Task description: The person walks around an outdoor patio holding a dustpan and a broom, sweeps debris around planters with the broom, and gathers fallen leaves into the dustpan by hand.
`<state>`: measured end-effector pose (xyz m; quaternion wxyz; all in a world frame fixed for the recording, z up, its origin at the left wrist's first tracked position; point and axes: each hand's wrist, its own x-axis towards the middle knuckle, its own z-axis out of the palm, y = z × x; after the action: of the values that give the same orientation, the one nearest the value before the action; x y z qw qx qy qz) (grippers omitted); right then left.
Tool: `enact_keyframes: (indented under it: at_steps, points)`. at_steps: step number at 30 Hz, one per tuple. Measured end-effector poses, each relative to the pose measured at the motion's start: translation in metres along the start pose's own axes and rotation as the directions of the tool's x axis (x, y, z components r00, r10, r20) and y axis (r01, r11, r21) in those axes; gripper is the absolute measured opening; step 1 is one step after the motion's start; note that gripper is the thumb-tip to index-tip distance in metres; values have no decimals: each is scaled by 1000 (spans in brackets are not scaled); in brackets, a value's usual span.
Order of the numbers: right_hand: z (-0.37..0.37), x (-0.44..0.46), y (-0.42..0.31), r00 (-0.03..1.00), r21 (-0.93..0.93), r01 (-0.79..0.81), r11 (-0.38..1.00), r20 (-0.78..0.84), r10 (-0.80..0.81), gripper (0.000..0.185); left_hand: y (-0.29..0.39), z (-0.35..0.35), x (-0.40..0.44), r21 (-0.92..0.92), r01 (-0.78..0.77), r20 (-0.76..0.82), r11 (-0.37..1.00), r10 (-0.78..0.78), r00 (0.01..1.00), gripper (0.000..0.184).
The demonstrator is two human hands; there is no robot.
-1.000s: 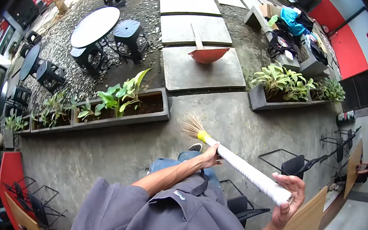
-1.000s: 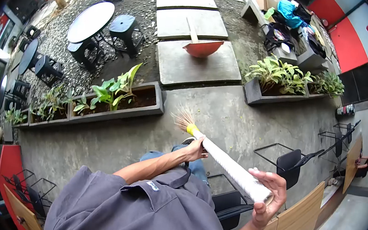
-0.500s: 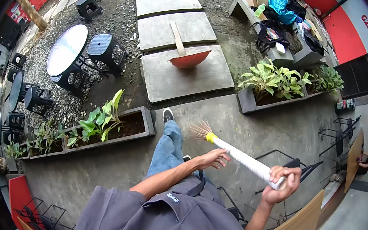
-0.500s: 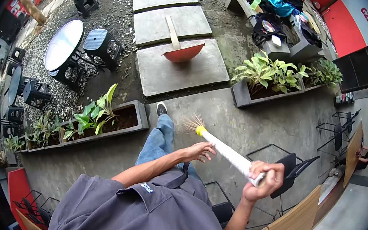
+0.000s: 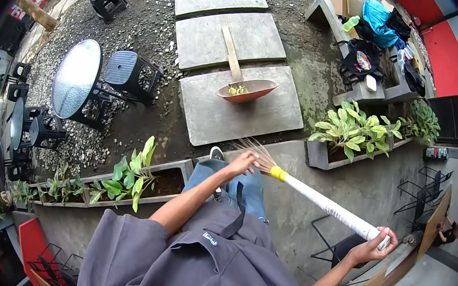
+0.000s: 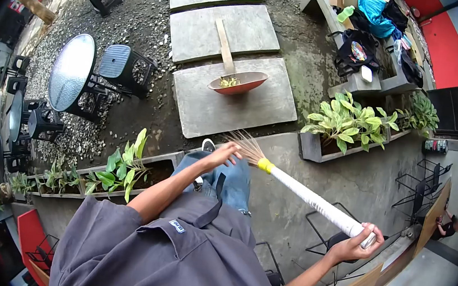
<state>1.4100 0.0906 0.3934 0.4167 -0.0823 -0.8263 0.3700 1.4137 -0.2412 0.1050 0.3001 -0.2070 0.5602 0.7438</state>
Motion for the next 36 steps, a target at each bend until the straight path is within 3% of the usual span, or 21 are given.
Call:
enact_keyframes:
  at_steps: [3, 7, 13, 14, 15, 18, 21, 22, 24, 25, 26, 29, 31, 32, 34, 35, 36]
  points:
    - [46, 18, 19, 994, 122, -102, 987, 47, 97, 12, 8, -77, 5, -96, -75, -262, 993, 47, 964, 40]
    - [114, 26, 30, 988, 93, -139, 986, 85, 131, 11, 3, -161, -4, -107, 1, -549, 994, -60, 834, 36]
    - [210, 40, 7, 994, -27, -105, 994, 15, 106, 15, 4, -258, -14, 11, 282, -622, 959, -215, 753, 34]
    - [225, 45, 6, 994, -52, -110, 993, -11, 109, 15, -1, -275, -6, 16, 281, -624, 960, -210, 753, 32]
    - [240, 49, 6, 993, -80, -115, 990, -37, 113, 15, 4, -287, 0, 144, 323, -663, 935, -151, 734, 30]
    - [287, 72, 1, 998, -227, -15, 974, -61, 1, 17, 37, -312, 34, 131, 378, -660, 916, -204, 723, 29]
    - [327, 94, 6, 997, -259, -30, 965, -76, 10, 20, 61, -348, 94, 208, 404, -650, 891, -183, 737, 28]
    - [331, 101, 22, 997, -295, 22, 955, -67, -44, 21, 67, -363, 119, 277, 406, -635, 871, -150, 757, 29]
    - [350, 111, 19, 995, -372, 14, 928, -91, -52, 20, 100, -382, 157, 537, 314, -588, 783, 80, 805, 28]
    - [355, 115, 20, 994, -407, 1, 914, -97, -44, 20, 125, -387, 179, 473, 349, -600, 809, 5, 800, 30]
    - [364, 119, 23, 994, -422, 3, 906, -102, -51, 21, 154, -387, 202, 403, 290, -594, 868, 7, 805, 29]
    - [385, 124, 23, 987, -583, 48, 811, -96, -128, 30, 207, -412, 283, 455, 143, -493, 879, 114, 862, 28]
    - [383, 123, 25, 997, -635, 37, 771, -33, -75, 28, 223, -427, 345, 433, 59, -448, 899, 158, 880, 27]
    - [382, 120, 23, 998, -573, -40, 819, -68, 1, 27, 231, -433, 378, 430, 58, -422, 901, 144, 895, 29]
    - [358, 107, 15, 997, -673, -72, 736, -68, 36, 25, 229, -454, 444, 431, 76, -379, 899, 103, 920, 30]
    - [319, 101, 12, 999, -896, -14, 444, 6, 43, 33, 220, -470, 479, 633, 108, -286, 767, 102, 953, 31]
    - [312, 77, -4, 986, -863, -163, 478, -138, 88, 32, 209, -485, 511, 796, 109, -192, 595, 78, 978, 33]
